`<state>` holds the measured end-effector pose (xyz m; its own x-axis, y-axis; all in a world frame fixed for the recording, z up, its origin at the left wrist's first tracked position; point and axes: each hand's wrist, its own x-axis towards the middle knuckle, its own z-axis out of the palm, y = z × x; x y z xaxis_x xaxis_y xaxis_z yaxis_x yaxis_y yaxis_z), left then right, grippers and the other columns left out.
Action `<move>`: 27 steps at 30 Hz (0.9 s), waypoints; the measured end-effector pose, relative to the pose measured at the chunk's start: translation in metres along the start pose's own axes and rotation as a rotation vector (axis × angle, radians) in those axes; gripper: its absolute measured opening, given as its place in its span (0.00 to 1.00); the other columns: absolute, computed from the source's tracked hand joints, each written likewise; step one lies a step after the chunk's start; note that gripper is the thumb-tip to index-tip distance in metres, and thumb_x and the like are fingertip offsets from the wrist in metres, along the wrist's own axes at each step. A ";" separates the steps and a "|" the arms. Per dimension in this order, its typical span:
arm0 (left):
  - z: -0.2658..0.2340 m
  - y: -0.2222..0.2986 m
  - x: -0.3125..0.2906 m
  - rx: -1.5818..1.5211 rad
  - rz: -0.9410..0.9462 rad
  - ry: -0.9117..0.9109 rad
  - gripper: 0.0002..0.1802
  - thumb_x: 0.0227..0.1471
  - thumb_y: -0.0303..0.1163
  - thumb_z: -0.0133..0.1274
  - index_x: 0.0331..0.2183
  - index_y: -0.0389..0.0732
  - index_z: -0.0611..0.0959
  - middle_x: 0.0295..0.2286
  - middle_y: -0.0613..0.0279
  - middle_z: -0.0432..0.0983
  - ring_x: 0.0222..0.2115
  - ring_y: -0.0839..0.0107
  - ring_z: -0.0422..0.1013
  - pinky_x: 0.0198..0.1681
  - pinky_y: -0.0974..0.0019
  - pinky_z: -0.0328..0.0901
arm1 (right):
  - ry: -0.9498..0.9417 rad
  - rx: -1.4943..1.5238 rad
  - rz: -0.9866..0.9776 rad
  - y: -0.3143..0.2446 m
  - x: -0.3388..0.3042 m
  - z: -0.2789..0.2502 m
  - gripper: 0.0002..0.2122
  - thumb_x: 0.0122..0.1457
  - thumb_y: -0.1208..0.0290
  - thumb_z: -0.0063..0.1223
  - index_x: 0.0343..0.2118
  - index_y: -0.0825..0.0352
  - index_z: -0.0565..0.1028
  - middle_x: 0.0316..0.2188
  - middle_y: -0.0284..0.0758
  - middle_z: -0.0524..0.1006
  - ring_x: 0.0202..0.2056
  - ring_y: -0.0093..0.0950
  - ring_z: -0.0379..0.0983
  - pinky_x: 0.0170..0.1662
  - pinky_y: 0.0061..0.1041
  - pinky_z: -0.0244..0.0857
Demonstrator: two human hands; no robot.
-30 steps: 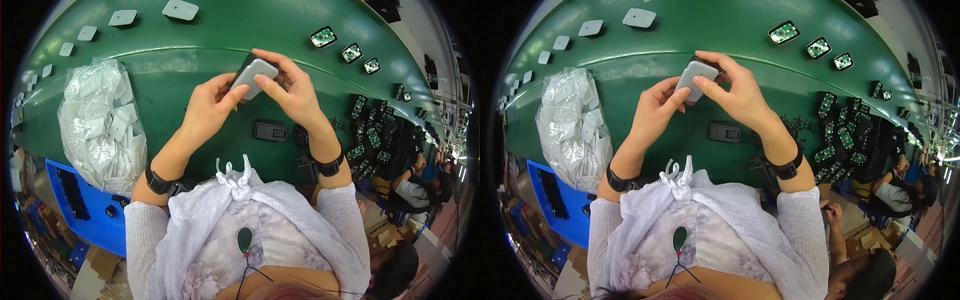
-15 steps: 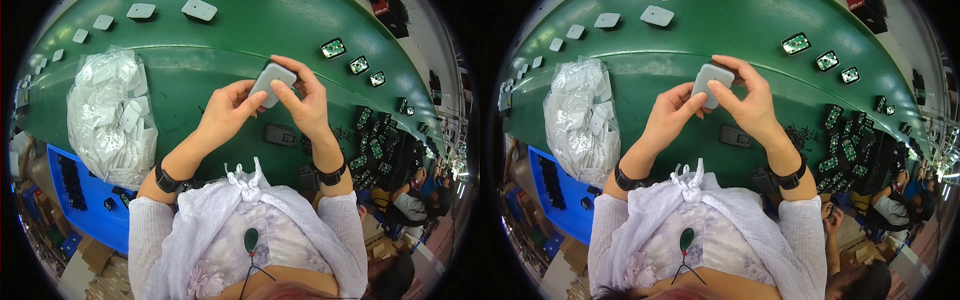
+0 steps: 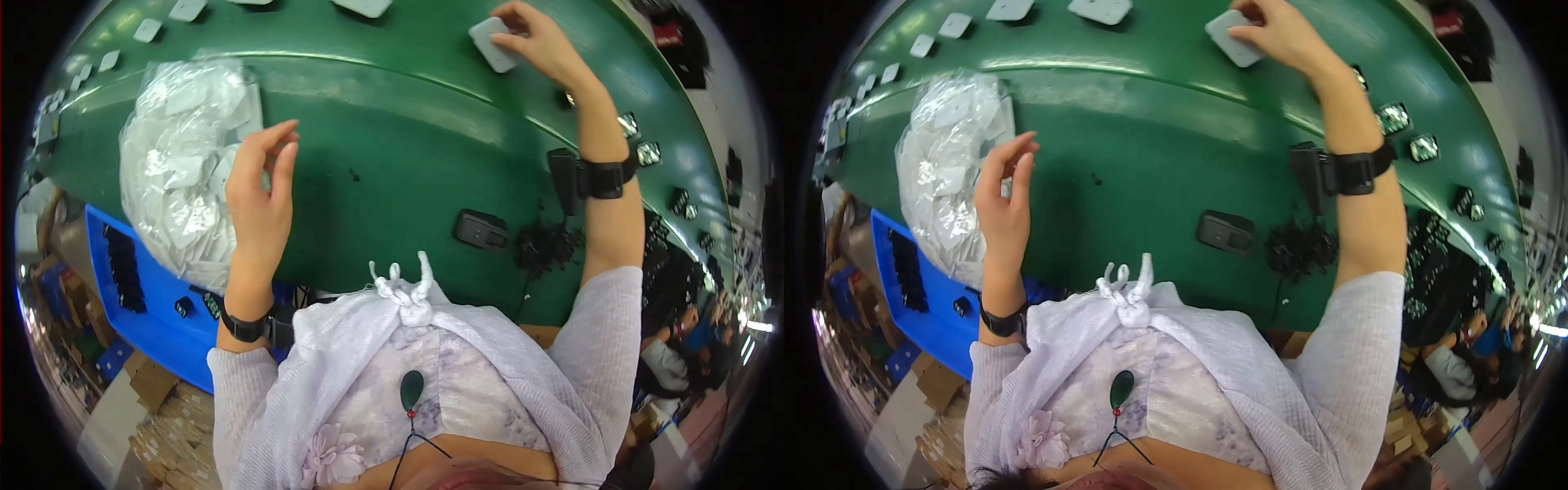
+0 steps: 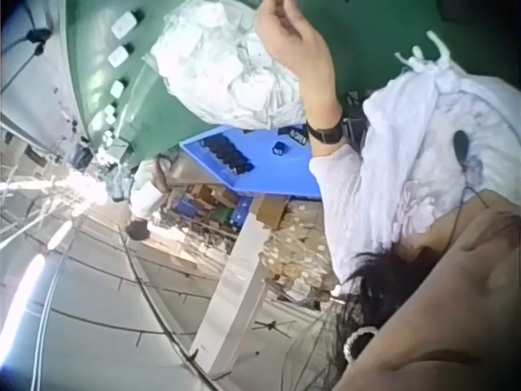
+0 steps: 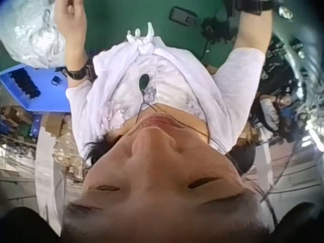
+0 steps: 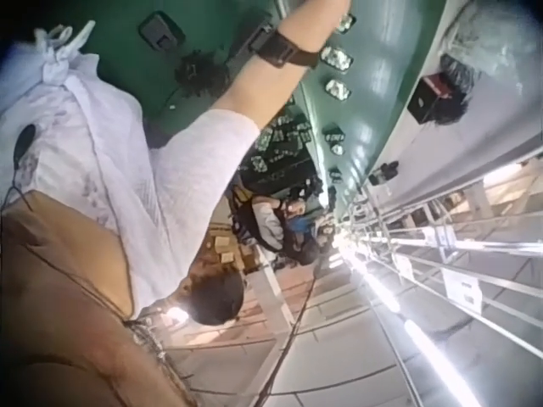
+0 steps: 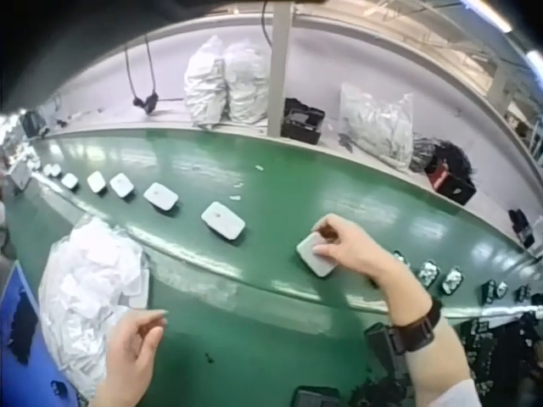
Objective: The person assembles electronic devices by picking up a white cover, inserting a small black component into it, and pressing a black housing onto the assembly. They then place the completed unit on the green surface and repeat the process with more components.
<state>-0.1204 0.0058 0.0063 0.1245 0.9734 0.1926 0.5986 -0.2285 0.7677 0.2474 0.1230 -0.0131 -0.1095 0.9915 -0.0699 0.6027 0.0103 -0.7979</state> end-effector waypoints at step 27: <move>-0.043 -0.012 -0.009 0.594 0.448 0.240 0.09 0.56 0.23 0.49 0.38 0.30 0.79 0.41 0.51 0.76 0.37 0.63 0.73 0.37 0.66 0.67 | 0.185 -0.298 0.148 -0.028 -0.190 -0.018 0.06 0.53 0.75 0.58 0.32 0.69 0.76 0.27 0.30 0.75 0.28 0.19 0.69 0.32 0.18 0.65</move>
<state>-0.1625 -0.0010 0.0211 0.3206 0.7441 0.5861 0.8631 -0.4843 0.1429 0.2660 -0.0636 0.0335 0.1241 0.9914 -0.0408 0.8079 -0.1249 -0.5760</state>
